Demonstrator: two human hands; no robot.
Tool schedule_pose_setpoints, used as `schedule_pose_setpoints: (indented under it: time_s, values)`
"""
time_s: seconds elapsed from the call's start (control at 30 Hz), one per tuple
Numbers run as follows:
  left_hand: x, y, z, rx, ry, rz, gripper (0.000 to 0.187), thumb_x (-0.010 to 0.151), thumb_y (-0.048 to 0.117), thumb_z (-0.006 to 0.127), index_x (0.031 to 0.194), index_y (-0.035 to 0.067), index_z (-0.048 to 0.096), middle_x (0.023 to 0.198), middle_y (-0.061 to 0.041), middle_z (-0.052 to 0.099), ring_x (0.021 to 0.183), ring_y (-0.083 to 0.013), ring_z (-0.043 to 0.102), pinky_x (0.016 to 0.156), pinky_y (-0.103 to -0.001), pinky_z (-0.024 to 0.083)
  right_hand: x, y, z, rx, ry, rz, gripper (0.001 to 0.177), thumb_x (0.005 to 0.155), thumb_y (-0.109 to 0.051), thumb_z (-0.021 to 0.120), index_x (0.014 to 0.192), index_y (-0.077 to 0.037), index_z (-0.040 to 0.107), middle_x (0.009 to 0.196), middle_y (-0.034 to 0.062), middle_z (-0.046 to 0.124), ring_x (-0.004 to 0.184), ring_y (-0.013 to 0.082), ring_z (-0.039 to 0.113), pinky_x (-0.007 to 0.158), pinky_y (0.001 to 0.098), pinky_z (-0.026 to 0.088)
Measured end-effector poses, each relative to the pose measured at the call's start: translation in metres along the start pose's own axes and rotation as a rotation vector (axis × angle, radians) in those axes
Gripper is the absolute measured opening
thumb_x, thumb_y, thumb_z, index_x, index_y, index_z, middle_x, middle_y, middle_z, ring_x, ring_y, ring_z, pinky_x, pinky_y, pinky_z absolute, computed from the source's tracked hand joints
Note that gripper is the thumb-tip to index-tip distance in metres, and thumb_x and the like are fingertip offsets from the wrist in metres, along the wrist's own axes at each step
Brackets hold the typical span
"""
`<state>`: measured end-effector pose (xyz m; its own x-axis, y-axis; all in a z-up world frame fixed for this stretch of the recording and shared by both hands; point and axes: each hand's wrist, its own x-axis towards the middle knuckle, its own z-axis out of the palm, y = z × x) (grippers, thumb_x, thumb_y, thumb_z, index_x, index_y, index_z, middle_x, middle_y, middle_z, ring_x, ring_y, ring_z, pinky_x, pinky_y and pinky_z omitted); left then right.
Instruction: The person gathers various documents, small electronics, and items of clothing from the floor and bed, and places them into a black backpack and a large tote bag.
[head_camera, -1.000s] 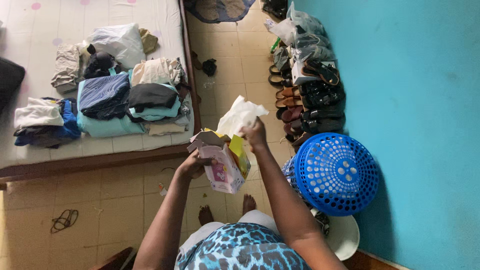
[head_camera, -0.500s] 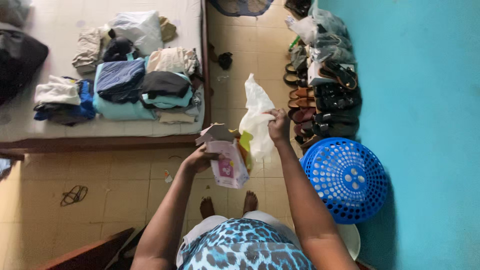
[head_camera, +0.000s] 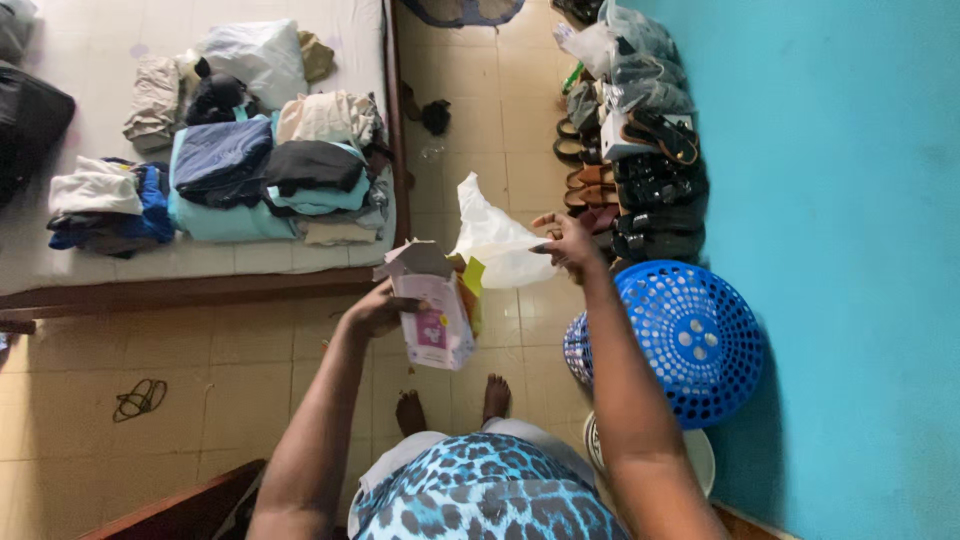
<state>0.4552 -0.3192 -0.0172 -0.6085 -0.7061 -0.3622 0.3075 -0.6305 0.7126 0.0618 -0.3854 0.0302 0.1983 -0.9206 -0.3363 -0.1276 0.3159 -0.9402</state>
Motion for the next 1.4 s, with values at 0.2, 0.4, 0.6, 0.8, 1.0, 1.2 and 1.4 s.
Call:
schedule_pose_setpoints:
  time_s: [0.2,0.4,0.6,0.8,1.0,1.2,1.4]
  values:
    - [0.005,0.003,0.008,0.020,-0.004,-0.007,0.065,0.076,-0.004,0.081,0.136,0.000,0.056,0.122,-0.016,0.068,0.114,-0.0299,0.067,0.104,-0.047,0.056,-0.022,-0.016,-0.029,0.245,-0.158,-0.079,0.017,0.090,-0.004,0.073,0.100,-0.008,0.060,0.084,0.0013,0.067,0.069,0.0076,0.056,0.063,0.0223,0.048]
    - [0.015,-0.013,0.021,0.055,0.019,0.002,0.065,0.074,-0.003,0.079,0.135,0.002,0.056,0.122,-0.016,0.069,0.115,-0.0295,0.068,0.103,-0.048,0.056,0.017,-0.026,-0.073,-0.594,0.355,-0.212,0.028,0.083,0.008,0.057,0.097,-0.006,0.076,0.089,0.0103,0.076,0.077,0.0208,0.069,0.070,0.0342,0.055]
    - [0.027,-0.010,0.034,0.023,-0.028,0.097,0.066,0.077,-0.001,0.080,0.138,0.002,0.056,0.127,-0.013,0.067,0.120,-0.0279,0.065,0.106,-0.046,0.053,0.013,-0.036,-0.069,-0.776,1.237,-0.794,0.022,0.087,0.001,0.064,0.107,-0.004,0.071,0.110,0.0143,0.073,0.104,0.0315,0.071,0.094,0.0425,0.057]
    - [0.033,0.009,0.027,0.125,0.156,0.033,0.071,0.074,0.005,0.077,0.141,0.011,0.053,0.127,-0.007,0.067,0.117,-0.0254,0.065,0.101,-0.047,0.055,0.014,0.138,0.027,-0.730,0.172,0.244,0.024,0.062,-0.019,0.090,0.078,-0.007,0.078,0.088,0.0145,0.081,0.082,0.0220,0.077,0.079,0.0339,0.059]
    - [0.014,-0.027,-0.005,-0.074,0.066,0.062,0.061,0.078,0.000,0.080,0.135,-0.001,0.058,0.125,-0.016,0.068,0.117,-0.0324,0.066,0.105,-0.049,0.054,0.048,0.140,-0.044,-0.405,0.206,-0.061,0.023,0.077,-0.002,0.072,0.100,-0.006,0.075,0.077,0.0035,0.069,0.061,0.0123,0.059,0.056,0.0315,0.049]
    - [0.003,-0.034,-0.015,-0.038,0.170,-0.011,0.065,0.073,-0.003,0.080,0.134,0.002,0.058,0.122,-0.014,0.068,0.115,-0.0311,0.067,0.101,-0.049,0.056,0.059,0.074,-0.098,-0.128,0.167,-0.064,0.023,0.083,-0.003,0.077,0.105,-0.003,0.069,0.080,0.0051,0.072,0.066,0.0143,0.070,0.058,0.0297,0.058]
    - [-0.002,-0.015,0.007,0.024,0.156,0.005,0.068,0.074,-0.002,0.081,0.137,0.004,0.055,0.122,-0.014,0.067,0.115,-0.0291,0.066,0.100,-0.048,0.056,0.054,0.031,-0.105,0.146,0.354,0.023,0.029,0.088,0.004,0.075,0.111,0.001,0.059,0.092,0.0140,0.076,0.069,0.0255,0.075,0.058,0.0370,0.061]
